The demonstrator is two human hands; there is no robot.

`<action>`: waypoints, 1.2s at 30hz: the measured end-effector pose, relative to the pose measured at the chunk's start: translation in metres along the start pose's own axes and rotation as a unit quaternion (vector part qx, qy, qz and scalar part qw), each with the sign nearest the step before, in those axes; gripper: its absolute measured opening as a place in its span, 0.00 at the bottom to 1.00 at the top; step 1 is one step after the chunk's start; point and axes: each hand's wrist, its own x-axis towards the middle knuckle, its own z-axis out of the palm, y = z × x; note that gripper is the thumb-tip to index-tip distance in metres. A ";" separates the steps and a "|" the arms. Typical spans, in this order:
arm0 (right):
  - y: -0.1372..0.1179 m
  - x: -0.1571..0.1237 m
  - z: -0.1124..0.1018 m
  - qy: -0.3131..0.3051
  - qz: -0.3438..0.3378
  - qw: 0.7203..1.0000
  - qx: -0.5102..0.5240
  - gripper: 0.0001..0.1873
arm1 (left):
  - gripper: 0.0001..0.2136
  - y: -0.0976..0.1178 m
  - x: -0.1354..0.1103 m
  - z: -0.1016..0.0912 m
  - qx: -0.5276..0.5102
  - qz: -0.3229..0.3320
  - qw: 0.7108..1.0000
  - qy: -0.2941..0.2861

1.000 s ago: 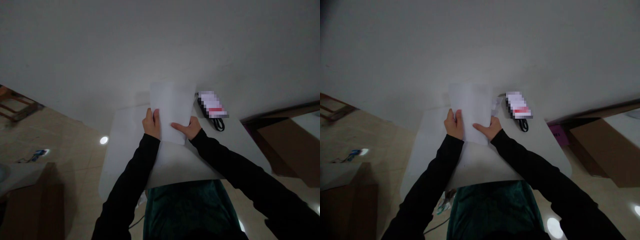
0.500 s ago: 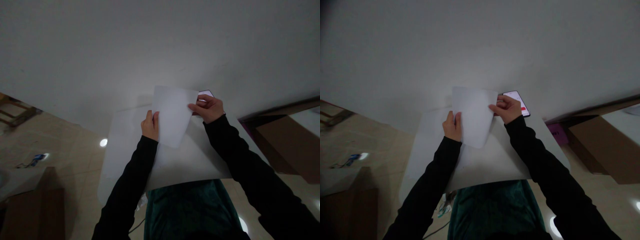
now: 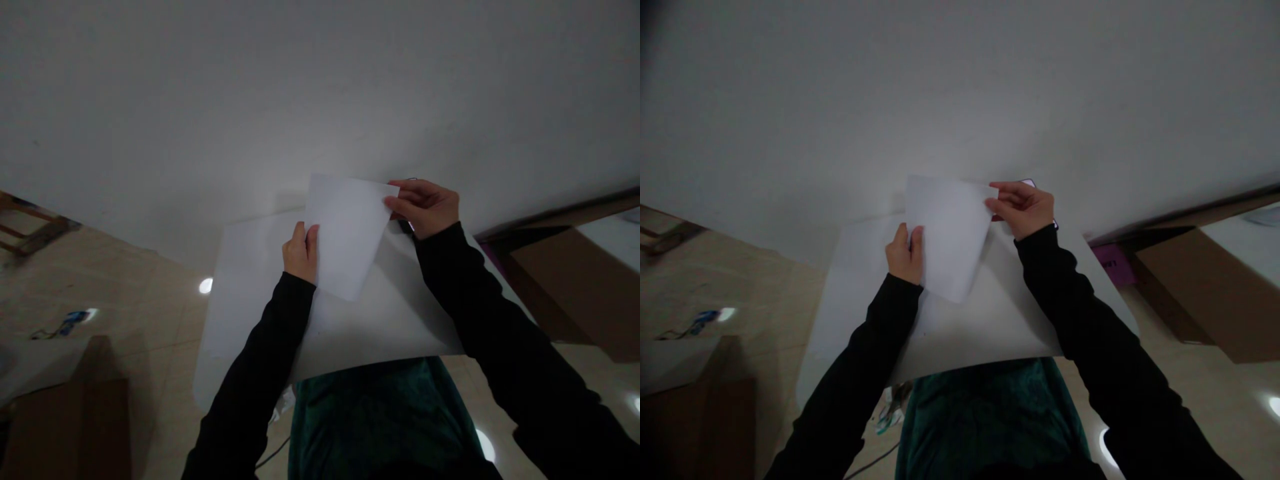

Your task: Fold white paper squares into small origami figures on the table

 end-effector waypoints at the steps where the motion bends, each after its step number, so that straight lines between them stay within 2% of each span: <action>1: 0.000 0.000 0.000 -0.001 -0.001 1.000 -0.002 0.13 | 0.17 0.000 0.000 0.000 -0.001 0.001 1.000 -0.002; 8: 0.010 0.006 -0.005 0.038 0.001 0.999 0.015 0.08 | 0.18 -0.001 0.000 0.001 -0.009 0.027 1.000 -0.003; 12: 0.023 0.008 -0.001 0.070 0.000 0.997 0.022 0.14 | 0.19 -0.003 -0.001 0.000 0.015 0.039 0.999 0.003; 19: 0.022 0.004 0.010 -0.021 0.123 0.990 0.064 0.30 | 0.20 -0.009 0.000 -0.001 0.044 0.039 0.998 0.011; 25: 0.019 -0.007 0.011 -0.050 0.085 0.995 0.030 0.23 | 0.19 -0.008 0.001 -0.002 0.069 0.042 0.997 -0.003; 29: 0.023 -0.009 0.012 -0.036 0.098 0.994 0.035 0.21 | 0.18 -0.005 0.000 -0.001 0.077 0.044 0.996 -0.007; 33: 0.029 -0.012 0.020 0.011 0.111 0.992 0.055 0.23 | 0.18 -0.006 0.000 -0.001 0.083 0.037 0.996 -0.008; 36: 0.034 -0.017 0.025 -0.022 0.136 0.990 0.031 0.22 | 0.18 -0.011 0.001 -0.003 0.091 0.025 0.995 0.005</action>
